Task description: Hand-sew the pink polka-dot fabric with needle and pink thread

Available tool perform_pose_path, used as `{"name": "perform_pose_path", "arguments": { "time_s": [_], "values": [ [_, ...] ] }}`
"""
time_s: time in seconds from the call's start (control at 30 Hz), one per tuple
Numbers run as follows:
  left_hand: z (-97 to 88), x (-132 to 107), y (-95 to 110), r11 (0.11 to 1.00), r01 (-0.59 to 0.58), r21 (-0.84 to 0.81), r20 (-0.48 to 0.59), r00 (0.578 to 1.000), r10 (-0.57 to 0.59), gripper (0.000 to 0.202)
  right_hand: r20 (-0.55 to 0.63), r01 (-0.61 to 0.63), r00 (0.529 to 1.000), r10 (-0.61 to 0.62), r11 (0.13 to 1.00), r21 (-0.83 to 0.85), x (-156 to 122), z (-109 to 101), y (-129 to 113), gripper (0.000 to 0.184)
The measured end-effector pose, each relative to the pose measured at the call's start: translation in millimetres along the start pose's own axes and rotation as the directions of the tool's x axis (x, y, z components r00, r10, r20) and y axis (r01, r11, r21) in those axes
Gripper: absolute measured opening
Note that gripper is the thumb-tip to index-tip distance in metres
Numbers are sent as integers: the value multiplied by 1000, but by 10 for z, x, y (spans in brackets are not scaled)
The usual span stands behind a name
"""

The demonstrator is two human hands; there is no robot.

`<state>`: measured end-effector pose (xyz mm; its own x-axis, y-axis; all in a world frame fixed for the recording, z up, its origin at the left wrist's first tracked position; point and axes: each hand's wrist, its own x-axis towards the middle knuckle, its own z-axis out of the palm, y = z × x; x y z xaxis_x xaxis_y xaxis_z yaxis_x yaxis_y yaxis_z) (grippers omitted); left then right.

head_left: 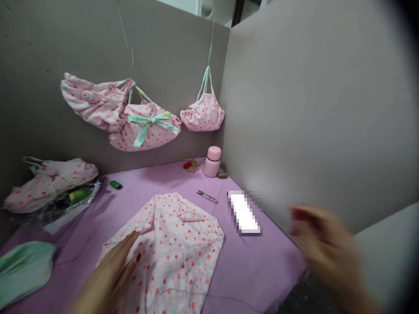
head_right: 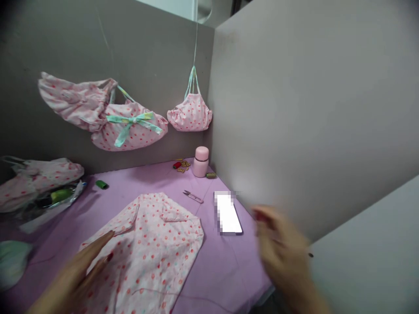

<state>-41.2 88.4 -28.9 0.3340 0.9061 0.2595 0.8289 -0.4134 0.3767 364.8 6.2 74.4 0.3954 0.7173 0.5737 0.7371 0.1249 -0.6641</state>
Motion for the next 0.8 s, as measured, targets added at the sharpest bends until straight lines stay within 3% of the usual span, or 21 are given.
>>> {"name": "perform_pose_path", "arguments": {
  "time_s": [0.07, 0.13, 0.23, 0.33, 0.53, 0.7, 0.8],
  "values": [
    [62, 188, -9, 1000, -13, 22, 33, 999, 12, 44, 275, -31, 961, 21, 999, 31, 92, 523, 62, 18],
    [135, 371, -72, 999, 37, 18, 54, 998, -38, 47, 450, -126, 888, 91, 991, 47, 127, 987, 127, 21],
    [221, 666, -255, 987, 158, 4, 49, 986, -158, 57, 497, -142, 860, 114, 990, 17, 137, 1497, 175, 16],
    [247, 981, -422, 972, 233, 11, 60, 970, -234, 58, 550, -129, 826, 119, 991, -21, 185, 1856, 175, 12],
    [253, 1391, -398, 952, 306, -26, 155, 942, -299, 34, 603, -83, 787, 132, 991, -109, 343, 2364, 241, 9],
    [256, 1405, -303, 945, 313, -91, 155, 942, -297, 30, 626, -51, 772, 109, 993, -110, 379, 2529, 223, 8],
    [251, 1385, -335, 922, 371, -106, 127, 925, -358, 31, 617, -47, 781, 94, 995, -92, 394, 2589, 165, 8]
  ]
}}
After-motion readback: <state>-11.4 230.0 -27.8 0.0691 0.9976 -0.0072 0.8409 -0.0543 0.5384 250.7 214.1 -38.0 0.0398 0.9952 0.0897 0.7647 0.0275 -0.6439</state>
